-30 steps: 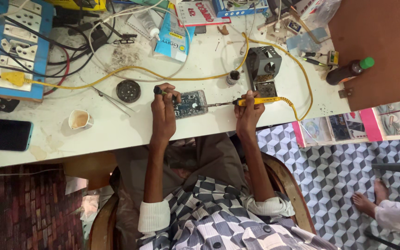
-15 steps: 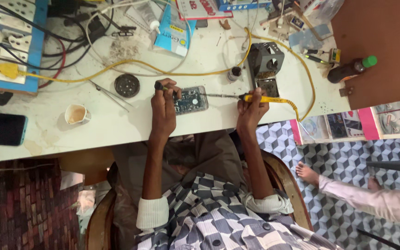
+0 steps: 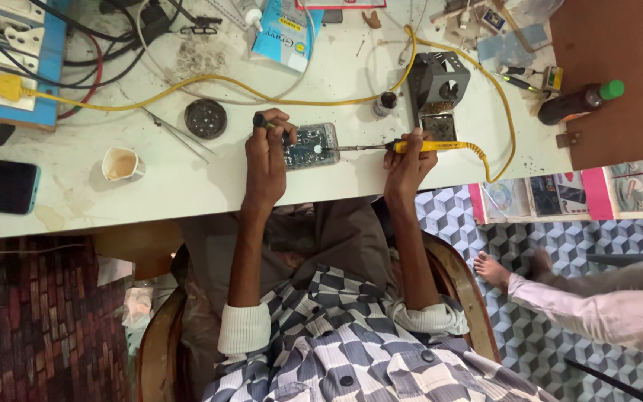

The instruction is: The person uses a soldering iron and a screwdriver to work on a small circuit board placed on a cluttered workbench. They repeatedly apply the soldering iron to various points on the board while holding it steady with the other hand.

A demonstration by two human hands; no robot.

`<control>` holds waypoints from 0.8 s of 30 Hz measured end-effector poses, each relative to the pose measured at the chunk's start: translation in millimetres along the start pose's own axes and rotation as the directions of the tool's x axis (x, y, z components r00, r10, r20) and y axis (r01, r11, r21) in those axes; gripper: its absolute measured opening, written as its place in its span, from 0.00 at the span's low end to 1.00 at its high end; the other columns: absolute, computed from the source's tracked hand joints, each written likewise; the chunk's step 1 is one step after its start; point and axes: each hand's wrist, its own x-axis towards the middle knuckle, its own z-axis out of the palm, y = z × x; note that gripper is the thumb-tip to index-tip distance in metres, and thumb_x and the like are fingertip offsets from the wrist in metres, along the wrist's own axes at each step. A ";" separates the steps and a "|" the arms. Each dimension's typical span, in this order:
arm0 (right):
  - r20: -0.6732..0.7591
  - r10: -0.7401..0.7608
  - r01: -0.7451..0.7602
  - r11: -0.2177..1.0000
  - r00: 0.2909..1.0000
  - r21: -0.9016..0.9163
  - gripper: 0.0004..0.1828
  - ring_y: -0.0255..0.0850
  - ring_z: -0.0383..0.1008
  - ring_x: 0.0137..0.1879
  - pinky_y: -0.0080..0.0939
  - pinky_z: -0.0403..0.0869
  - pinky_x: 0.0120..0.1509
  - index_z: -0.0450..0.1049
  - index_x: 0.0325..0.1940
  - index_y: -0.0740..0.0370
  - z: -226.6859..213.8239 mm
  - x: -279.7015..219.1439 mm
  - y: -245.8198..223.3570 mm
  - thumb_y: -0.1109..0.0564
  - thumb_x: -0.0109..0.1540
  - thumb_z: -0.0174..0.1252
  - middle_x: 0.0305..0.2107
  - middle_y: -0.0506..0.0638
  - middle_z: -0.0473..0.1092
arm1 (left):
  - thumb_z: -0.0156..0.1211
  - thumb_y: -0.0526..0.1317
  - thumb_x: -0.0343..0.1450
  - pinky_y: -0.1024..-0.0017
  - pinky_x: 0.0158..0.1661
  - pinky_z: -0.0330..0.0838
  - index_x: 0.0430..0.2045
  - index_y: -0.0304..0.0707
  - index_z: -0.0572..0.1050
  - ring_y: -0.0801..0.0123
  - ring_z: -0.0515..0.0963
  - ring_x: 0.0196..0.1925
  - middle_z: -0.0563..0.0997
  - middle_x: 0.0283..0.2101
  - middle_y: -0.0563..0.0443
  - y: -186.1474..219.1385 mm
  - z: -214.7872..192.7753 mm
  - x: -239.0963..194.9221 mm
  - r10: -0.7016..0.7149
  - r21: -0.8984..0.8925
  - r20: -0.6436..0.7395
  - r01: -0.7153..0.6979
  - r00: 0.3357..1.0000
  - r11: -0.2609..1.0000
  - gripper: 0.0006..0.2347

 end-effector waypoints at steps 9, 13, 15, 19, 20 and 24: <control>0.028 0.005 -0.002 0.996 1.000 -0.086 0.16 0.33 0.56 0.19 0.36 0.64 0.24 0.62 0.37 0.63 2.9 -0.1 -0.5 0.50 0.73 0.51 0.20 0.47 0.59 | 0.40 0.47 0.84 0.70 0.42 0.68 0.48 0.29 0.68 0.71 0.71 0.35 0.75 0.32 0.49 2.1 0.3 0.4 0.005 -0.007 0.003 -0.005 1.000 1.000 0.16; 0.026 0.004 -0.002 0.998 1.000 -0.066 0.16 0.33 0.55 0.18 0.37 0.63 0.23 0.62 0.37 0.63 -0.5 -0.4 0.5 0.50 0.73 0.52 0.19 0.46 0.58 | 0.41 0.44 0.84 0.70 0.42 0.69 0.47 0.28 0.69 0.70 0.73 0.36 0.76 0.31 0.48 1.0 1.2 0.2 0.004 -0.004 0.004 -0.004 1.000 1.000 0.14; 0.019 -0.007 0.008 0.998 1.000 -0.058 0.17 0.33 0.54 0.17 0.36 0.63 0.23 0.62 0.37 0.63 1.6 1.5 2.0 0.50 0.73 0.52 0.17 0.46 0.57 | 0.41 0.45 0.84 0.70 0.43 0.69 0.47 0.28 0.69 0.70 0.73 0.36 0.76 0.32 0.48 1.2 0.1 2.4 0.030 -0.005 0.007 -0.030 1.000 1.000 0.15; 0.030 -0.005 0.007 0.997 1.000 -0.075 0.17 0.32 0.54 0.16 0.36 0.63 0.22 0.63 0.37 0.63 0.7 -0.4 2.0 0.48 0.73 0.51 0.16 0.45 0.57 | 0.40 0.46 0.84 0.70 0.40 0.67 0.47 0.29 0.69 0.71 0.71 0.34 0.76 0.31 0.49 1.4 0.1 0.1 -0.007 0.029 0.007 0.007 1.000 1.000 0.16; 0.042 -0.004 0.007 0.997 0.999 -0.081 0.17 0.32 0.54 0.16 0.35 0.63 0.22 0.63 0.37 0.62 1.2 0.6 1.8 0.48 0.73 0.51 0.16 0.45 0.57 | 0.39 0.46 0.84 0.71 0.39 0.67 0.47 0.29 0.70 0.71 0.71 0.33 0.76 0.31 0.49 1.5 0.6 1.2 -0.007 0.029 0.012 0.007 1.000 1.000 0.16; 0.030 -0.001 0.004 0.995 1.000 -0.104 0.17 0.32 0.55 0.18 0.36 0.64 0.23 0.63 0.37 0.62 1.6 -1.5 1.0 0.49 0.73 0.52 0.19 0.46 0.58 | 0.38 0.48 0.84 0.71 0.37 0.67 0.47 0.29 0.70 0.71 0.71 0.32 0.76 0.31 0.49 3.9 -0.5 1.3 -0.002 0.042 0.027 0.000 1.000 0.999 0.17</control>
